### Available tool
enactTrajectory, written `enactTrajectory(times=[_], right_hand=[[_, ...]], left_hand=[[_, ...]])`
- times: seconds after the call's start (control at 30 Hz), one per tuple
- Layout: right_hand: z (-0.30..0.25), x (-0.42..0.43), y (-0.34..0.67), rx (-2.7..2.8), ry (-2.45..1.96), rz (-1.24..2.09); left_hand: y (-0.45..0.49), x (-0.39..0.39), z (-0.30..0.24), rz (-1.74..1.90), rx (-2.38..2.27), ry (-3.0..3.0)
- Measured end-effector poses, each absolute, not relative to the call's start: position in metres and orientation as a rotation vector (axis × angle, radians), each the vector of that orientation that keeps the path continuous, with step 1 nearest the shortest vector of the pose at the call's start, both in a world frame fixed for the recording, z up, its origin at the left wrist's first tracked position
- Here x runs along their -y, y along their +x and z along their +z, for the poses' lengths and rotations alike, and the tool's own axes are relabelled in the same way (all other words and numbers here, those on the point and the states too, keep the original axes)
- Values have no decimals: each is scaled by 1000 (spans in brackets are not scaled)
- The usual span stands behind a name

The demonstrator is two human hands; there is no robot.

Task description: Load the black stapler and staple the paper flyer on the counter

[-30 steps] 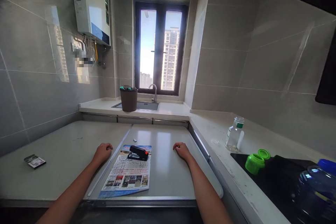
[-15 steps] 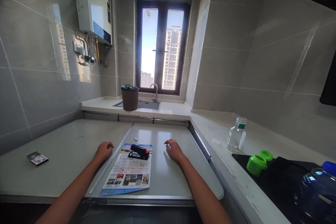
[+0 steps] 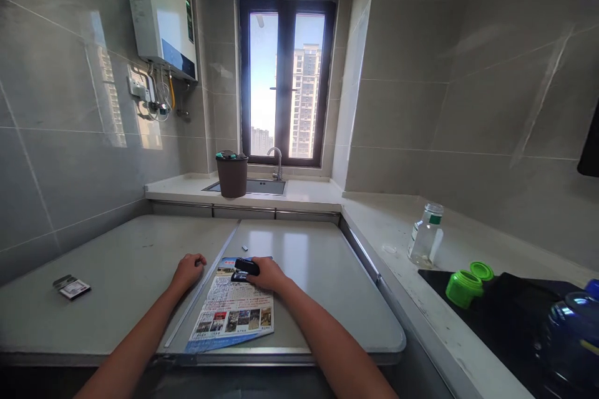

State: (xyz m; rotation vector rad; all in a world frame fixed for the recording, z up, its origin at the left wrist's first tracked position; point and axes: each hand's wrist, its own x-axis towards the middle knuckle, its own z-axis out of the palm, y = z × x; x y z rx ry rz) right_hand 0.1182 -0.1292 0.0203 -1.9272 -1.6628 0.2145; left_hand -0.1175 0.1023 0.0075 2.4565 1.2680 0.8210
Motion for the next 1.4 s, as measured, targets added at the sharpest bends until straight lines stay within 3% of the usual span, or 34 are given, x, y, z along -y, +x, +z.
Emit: enactTrajectory(times=[0.5, 0.87, 1.23, 1.4], right_hand=[[23, 211, 193, 1540, -1880, 110], [19, 205, 188, 1446, -1847, 23], [22, 202, 174, 1576, -1687, 90], [25, 199, 183, 1464, -1631, -71]], left_hand=[[-108, -88, 19, 877, -1172, 2384], [-25, -5, 12, 706, -332, 2379], [-39, 15, 11, 525, -235, 2541], [-38, 16, 12, 507, -249, 2581]])
